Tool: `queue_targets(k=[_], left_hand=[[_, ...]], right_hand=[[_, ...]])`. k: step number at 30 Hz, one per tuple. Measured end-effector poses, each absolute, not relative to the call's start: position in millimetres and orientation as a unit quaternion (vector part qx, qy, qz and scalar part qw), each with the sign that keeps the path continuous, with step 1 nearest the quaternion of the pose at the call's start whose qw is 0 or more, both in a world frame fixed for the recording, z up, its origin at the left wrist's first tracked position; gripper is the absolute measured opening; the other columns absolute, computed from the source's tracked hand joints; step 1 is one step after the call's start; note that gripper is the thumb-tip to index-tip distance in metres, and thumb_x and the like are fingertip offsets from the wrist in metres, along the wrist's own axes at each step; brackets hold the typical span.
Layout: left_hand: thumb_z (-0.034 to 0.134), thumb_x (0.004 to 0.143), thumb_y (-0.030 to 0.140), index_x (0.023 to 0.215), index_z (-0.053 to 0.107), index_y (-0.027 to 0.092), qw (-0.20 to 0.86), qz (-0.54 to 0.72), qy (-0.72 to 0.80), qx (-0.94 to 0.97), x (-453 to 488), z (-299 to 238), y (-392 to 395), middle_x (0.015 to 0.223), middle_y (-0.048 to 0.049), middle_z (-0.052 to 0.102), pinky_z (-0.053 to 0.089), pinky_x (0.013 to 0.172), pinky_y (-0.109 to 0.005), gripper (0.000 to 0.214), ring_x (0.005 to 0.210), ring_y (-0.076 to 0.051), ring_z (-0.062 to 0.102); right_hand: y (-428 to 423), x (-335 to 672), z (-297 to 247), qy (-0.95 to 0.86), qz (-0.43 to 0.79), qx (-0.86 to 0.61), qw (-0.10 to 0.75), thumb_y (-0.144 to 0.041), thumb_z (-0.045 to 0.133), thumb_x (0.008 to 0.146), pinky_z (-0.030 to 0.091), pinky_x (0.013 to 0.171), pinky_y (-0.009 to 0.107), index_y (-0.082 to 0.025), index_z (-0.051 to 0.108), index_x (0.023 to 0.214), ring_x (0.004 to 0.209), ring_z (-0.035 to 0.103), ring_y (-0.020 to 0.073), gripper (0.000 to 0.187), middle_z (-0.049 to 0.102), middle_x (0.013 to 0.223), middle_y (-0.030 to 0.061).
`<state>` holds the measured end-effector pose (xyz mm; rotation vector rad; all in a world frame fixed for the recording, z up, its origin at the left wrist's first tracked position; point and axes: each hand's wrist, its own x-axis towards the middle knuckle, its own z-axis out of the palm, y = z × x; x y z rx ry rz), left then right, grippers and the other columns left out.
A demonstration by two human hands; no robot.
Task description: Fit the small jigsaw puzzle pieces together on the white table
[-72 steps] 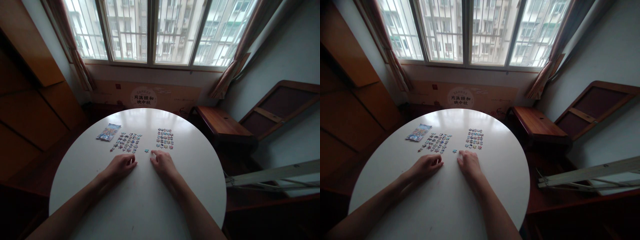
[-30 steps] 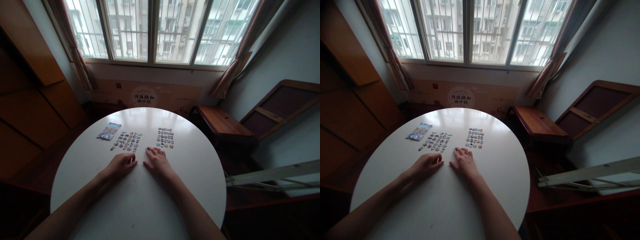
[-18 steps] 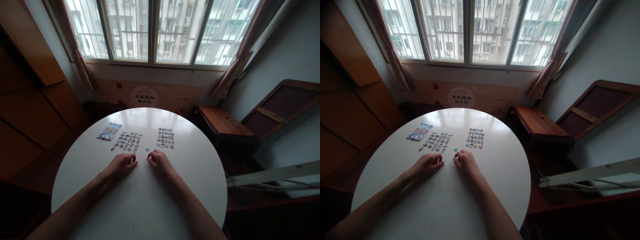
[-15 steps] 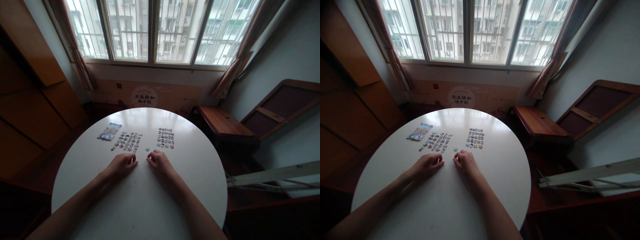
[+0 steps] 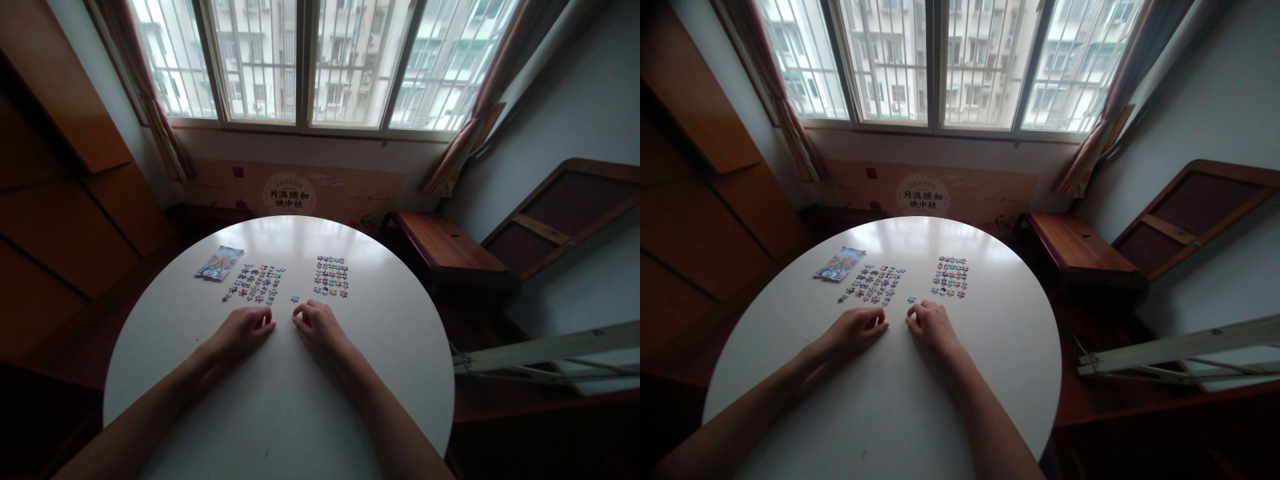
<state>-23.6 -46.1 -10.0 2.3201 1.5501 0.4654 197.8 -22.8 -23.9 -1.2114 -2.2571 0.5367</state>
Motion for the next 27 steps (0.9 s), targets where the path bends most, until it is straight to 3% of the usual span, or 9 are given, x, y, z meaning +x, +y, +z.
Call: queue_targets(k=[27], left_hand=[[0.049, 0.084, 0.041, 0.073, 0.057, 0.019, 0.162, 0.169, 0.541, 0.808, -23.2, -8.7, -46.9, 0.064, 0.0016, 0.060, 0.032, 0.054, -0.021, 0.026, 0.057, -0.011, 0.050]], right_hand=[[-22.1, 198.0, -23.9, -0.836, 0.198, -0.445, 0.251, -0.023, 0.060, 0.083, 0.034, 0.071, 0.025, -0.021, 0.067, 0.090, 0.069, 0.050, 0.0124, 0.010, 0.056, 0.073, -0.0004]])
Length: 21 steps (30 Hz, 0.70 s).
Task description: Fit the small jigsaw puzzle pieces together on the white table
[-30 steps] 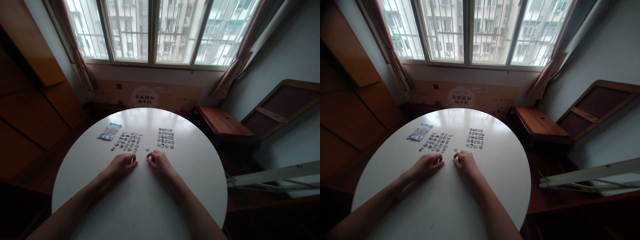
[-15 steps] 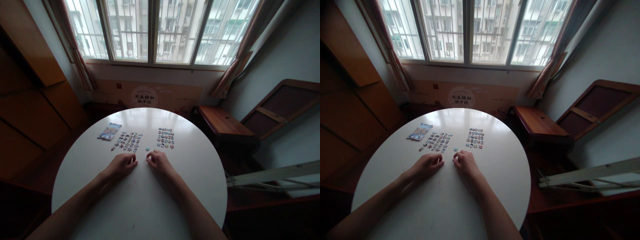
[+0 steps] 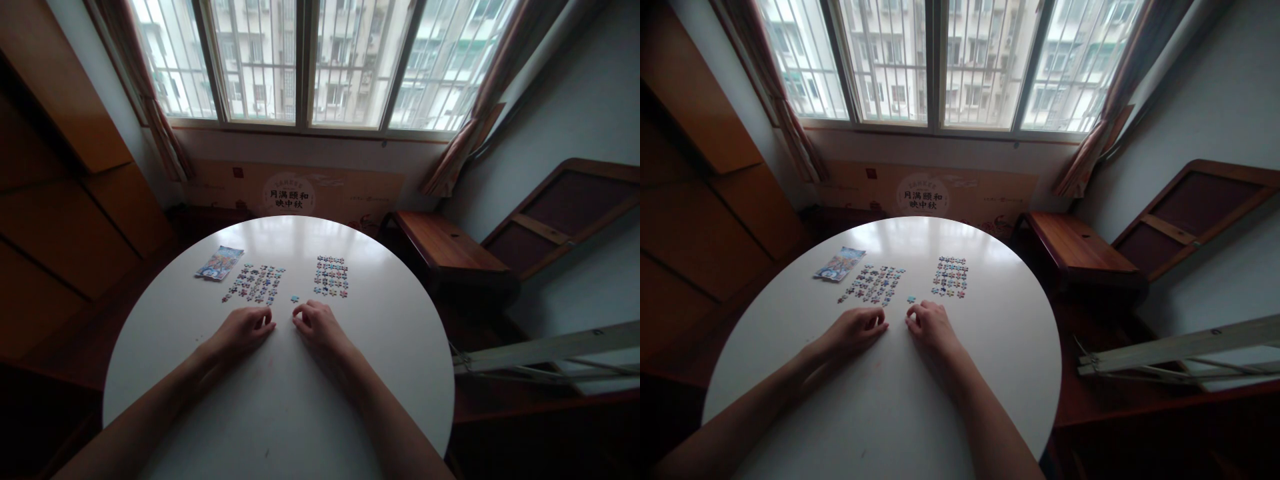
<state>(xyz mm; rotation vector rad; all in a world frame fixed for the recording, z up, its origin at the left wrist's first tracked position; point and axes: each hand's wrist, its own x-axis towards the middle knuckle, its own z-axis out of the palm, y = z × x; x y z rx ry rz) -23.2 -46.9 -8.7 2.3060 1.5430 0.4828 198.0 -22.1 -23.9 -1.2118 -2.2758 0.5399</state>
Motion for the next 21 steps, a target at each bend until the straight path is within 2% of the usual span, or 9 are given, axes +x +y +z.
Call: queue_targets(k=[21], left_hand=[[0.049, 0.085, 0.041, 0.074, 0.057, 0.019, 0.155, 0.163, 0.542, 0.810, -23.3, -8.7, -47.0, 0.064, 0.0021, 0.060, 0.032, 0.055, -0.021, 0.025, 0.057, -0.011, 0.051]], right_hand=[[-23.2, 197.8, -22.5, -0.836, 0.197, -0.449, 0.247, -0.022, 0.061, 0.083, 0.034, 0.072, 0.025, -0.021, 0.067, 0.091, 0.071, 0.050, 0.0130, 0.011, 0.056, 0.073, -0.0001]])
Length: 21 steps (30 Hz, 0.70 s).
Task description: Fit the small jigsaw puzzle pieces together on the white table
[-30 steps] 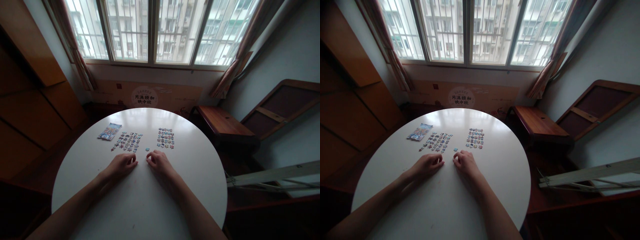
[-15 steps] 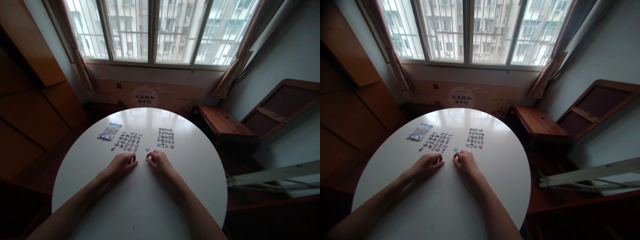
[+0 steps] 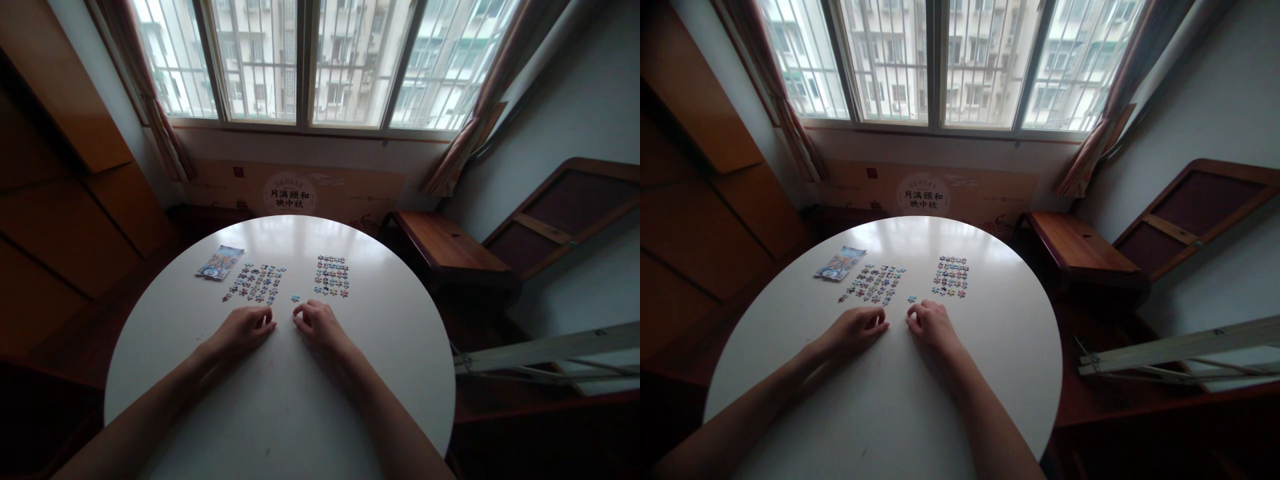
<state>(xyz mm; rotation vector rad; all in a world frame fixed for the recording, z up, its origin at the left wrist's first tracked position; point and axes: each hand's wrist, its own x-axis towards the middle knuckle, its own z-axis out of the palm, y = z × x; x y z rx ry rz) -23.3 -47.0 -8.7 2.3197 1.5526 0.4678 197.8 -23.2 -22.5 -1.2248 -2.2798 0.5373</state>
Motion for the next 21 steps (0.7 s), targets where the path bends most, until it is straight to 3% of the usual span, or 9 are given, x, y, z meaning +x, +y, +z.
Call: queue_targets(k=[21], left_hand=[[0.049, 0.084, 0.041, 0.073, 0.057, 0.019, 0.163, 0.173, 0.541, 0.807, -22.9, -7.2, -47.8, 0.064, 0.0018, 0.060, 0.032, 0.054, -0.021, 0.026, 0.056, -0.011, 0.050]], right_hand=[[-23.1, 198.2, -22.6, -0.836, 0.198, -0.446, 0.251, -0.022, 0.060, 0.083, 0.035, 0.071, 0.025, -0.021, 0.067, 0.091, 0.070, 0.051, 0.0130, 0.010, 0.057, 0.073, 0.0000]])
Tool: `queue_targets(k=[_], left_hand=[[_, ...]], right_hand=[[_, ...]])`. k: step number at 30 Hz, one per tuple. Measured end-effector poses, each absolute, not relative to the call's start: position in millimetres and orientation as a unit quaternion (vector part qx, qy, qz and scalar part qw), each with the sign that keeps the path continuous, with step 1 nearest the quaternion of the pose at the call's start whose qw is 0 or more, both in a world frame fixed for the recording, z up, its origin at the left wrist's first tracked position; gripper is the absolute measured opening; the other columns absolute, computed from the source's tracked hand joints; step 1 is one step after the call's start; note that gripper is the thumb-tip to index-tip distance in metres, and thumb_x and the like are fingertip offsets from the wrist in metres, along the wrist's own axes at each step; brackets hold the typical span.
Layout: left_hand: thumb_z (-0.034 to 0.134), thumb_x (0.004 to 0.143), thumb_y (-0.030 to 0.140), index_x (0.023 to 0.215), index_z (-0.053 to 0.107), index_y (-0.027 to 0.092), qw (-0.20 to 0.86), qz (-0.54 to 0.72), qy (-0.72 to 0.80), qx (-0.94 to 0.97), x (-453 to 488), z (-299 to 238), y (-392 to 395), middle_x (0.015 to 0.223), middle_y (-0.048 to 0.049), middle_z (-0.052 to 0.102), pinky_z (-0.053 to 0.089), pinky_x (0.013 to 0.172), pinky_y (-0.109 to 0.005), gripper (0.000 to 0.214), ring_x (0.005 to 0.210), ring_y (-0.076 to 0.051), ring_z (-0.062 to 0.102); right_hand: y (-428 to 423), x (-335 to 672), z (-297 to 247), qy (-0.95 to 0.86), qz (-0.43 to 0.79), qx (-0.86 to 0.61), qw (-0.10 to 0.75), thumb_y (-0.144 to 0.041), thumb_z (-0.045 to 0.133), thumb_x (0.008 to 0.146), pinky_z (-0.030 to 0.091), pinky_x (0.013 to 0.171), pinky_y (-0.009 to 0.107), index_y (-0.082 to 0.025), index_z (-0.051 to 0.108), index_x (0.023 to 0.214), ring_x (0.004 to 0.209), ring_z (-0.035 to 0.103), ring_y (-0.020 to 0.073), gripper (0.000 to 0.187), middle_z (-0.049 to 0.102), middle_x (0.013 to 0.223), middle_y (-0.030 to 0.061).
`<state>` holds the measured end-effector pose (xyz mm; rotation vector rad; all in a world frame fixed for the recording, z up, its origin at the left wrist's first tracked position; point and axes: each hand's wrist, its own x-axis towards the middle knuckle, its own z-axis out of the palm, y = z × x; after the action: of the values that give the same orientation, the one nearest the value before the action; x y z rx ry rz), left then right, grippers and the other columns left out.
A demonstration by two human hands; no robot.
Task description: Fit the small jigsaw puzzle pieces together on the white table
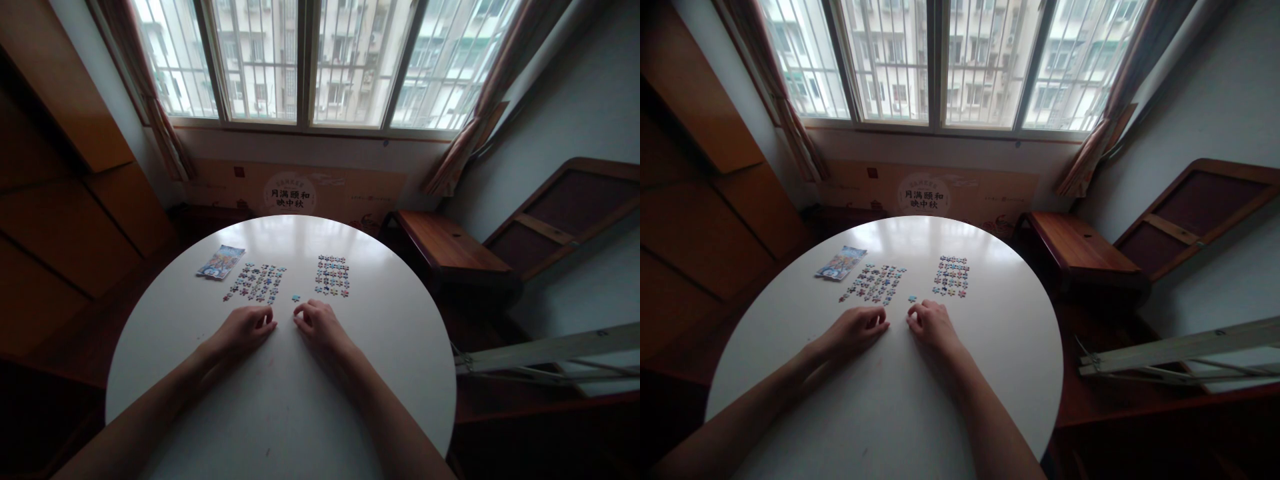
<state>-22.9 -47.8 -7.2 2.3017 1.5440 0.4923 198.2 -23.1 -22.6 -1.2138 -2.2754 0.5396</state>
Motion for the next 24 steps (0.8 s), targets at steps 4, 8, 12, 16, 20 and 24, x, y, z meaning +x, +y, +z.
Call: queue_targets(k=[4, 8, 12, 16, 20, 24], left_hand=[[0.050, 0.084, 0.041, 0.073, 0.058, 0.019, 0.164, 0.170, 0.542, 0.806, -23.4, -9.4, -46.4, 0.063, 0.0018, 0.060, 0.032, 0.053, -0.021, 0.026, 0.055, -0.011, 0.050], [0.050, 0.084, 0.041, 0.074, 0.058, 0.019, 0.160, 0.170, 0.544, 0.806, -23.6, -9.8, -45.9, 0.063, 0.0016, 0.060, 0.032, 0.053, -0.021, 0.025, 0.056, -0.011, 0.051], [0.050, 0.084, 0.040, 0.074, 0.058, 0.020, 0.158, 0.165, 0.543, 0.808, -22.2, -7.8, -47.7, 0.064, 0.0021, 0.061, 0.032, 0.054, -0.021, 0.024, 0.056, -0.011, 0.051], [0.050, 0.084, 0.041, 0.073, 0.060, 0.020, 0.147, 0.169, 0.551, 0.804, -21.7, -7.0, -47.1, 0.063, 0.0019, 0.060, 0.032, 0.054, -0.021, 0.026, 0.056, -0.011, 0.052], [0.046, 0.086, 0.045, 0.085, 0.066, 0.021, 0.085, 0.209, 0.648, 0.728, -28.0, -5.3, -40.8, 0.059, 0.0017, 0.058, 0.032, 0.054, -0.023, 0.030, 0.055, -0.013, 0.053], [0.048, 0.084, 0.048, 0.099, 0.068, 0.023, 0.076, 0.232, 0.689, 0.683, -35.9, -3.9, -35.6, 0.060, 0.0020, 0.058, 0.033, 0.054, -0.023, 0.035, 0.056, -0.014, 0.054]], right_hand=[[-22.9, 198.1, -23.1, -0.835, 0.199, -0.447, 0.251, -0.022, 0.061, 0.083, 0.035, 0.071, 0.025, -0.021, 0.067, 0.091, 0.070, 0.051, 0.0127, 0.010, 0.056, 0.073, -0.0003], [-23.0, 198.4, -23.4, -0.837, 0.198, -0.444, 0.252, -0.022, 0.061, 0.083, 0.034, 0.071, 0.025, -0.021, 0.067, 0.091, 0.070, 0.051, 0.0128, 0.010, 0.056, 0.073, -0.0001], [-22.9, 198.5, -24.1, -0.836, 0.199, -0.444, 0.255, -0.023, 0.060, 0.084, 0.034, 0.071, 0.025, -0.021, 0.067, 0.091, 0.071, 0.051, 0.0129, 0.010, 0.056, 0.073, -0.0001], [-22.6, 198.4, -24.2, -0.835, 0.202, -0.444, 0.253, -0.022, 0.060, 0.083, 0.035, 0.071, 0.025, -0.021, 0.067, 0.091, 0.070, 0.051, 0.0128, 0.010, 0.056, 0.073, -0.0001], [-22.7, 198.7, -23.9, -0.837, 0.201, -0.442, 0.253, -0.022, 0.060, 0.083, 0.035, 0.071, 0.025, -0.021, 0.067, 0.091, 0.069, 0.050, 0.0125, 0.010, 0.056, 0.072, -0.0003], [-23.3, 198.7, -23.4, -0.838, 0.201, -0.439, 0.256, -0.022, 0.060, 0.084, 0.035, 0.071, 0.025, -0.021, 0.067, 0.090, 0.069, 0.050, 0.0126, 0.010, 0.056, 0.073, 0.0001]])
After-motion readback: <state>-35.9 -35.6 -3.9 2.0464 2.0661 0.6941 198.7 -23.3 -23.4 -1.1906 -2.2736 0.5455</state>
